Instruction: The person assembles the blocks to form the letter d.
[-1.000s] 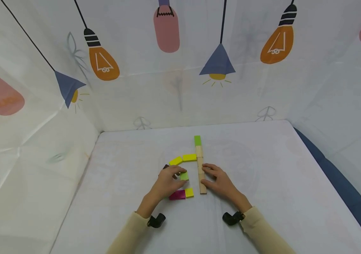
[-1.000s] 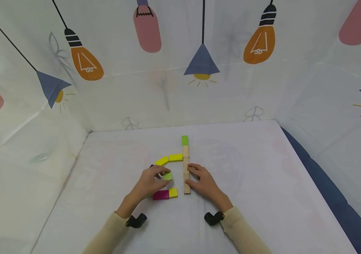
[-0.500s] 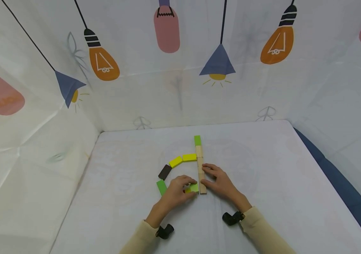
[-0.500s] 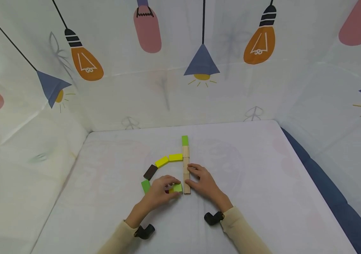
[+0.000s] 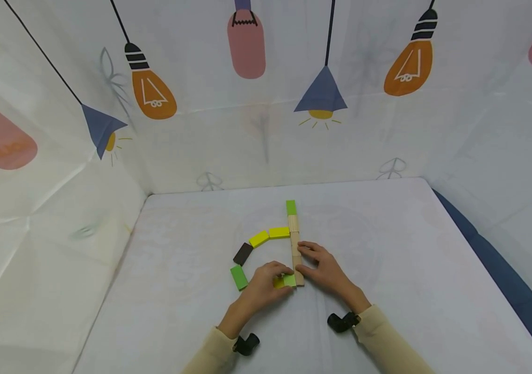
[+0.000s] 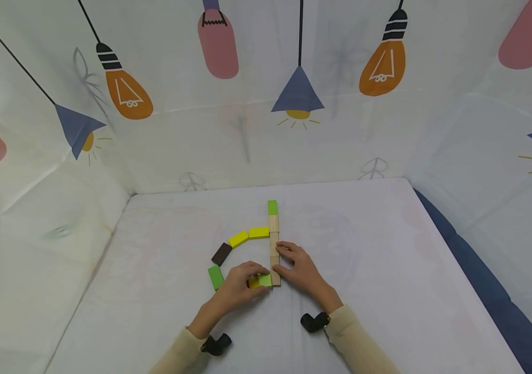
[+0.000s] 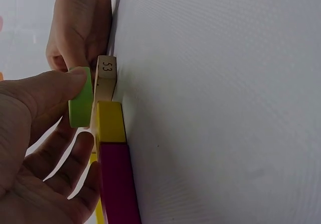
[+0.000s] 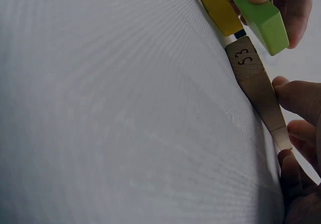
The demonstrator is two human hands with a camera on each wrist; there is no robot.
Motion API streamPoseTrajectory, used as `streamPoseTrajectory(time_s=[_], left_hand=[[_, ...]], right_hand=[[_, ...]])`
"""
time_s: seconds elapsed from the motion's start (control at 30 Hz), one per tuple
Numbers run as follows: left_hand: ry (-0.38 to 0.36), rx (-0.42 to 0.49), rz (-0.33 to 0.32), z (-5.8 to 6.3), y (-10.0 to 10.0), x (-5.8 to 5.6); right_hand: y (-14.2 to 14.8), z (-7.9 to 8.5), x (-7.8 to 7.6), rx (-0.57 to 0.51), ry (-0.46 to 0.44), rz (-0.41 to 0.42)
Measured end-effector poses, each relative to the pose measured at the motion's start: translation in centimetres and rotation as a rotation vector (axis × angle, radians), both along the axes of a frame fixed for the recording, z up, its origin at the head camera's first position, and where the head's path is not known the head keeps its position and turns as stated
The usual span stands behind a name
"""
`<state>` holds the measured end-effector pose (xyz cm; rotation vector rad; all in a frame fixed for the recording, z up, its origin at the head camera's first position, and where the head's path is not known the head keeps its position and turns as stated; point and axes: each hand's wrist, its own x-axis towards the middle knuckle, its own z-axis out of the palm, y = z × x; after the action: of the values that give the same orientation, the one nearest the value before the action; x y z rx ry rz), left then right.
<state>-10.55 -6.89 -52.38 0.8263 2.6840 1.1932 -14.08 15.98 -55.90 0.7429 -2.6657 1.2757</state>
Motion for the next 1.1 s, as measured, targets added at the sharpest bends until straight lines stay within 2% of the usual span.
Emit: streamPoseTrajectory(time_s=[0.33, 0.73, 1.1], left_hand=[[0.003, -0.019, 0.006, -0.33, 0.21, 0.05], [-0.012, -0.015, 0.014, -0.10, 0.39, 0.24], [0.001, -0.035, 0.045, -0.64, 0.73, 0.35]], right_hand=[[-0.04, 0.15, 0.11, 0.001, -0.011, -0.005], [-0.01, 0.16, 0.13, 0.001, 0.025, 0.008], [-0.04, 0.32, 0.17, -0.013, 0.007, 0.003]])
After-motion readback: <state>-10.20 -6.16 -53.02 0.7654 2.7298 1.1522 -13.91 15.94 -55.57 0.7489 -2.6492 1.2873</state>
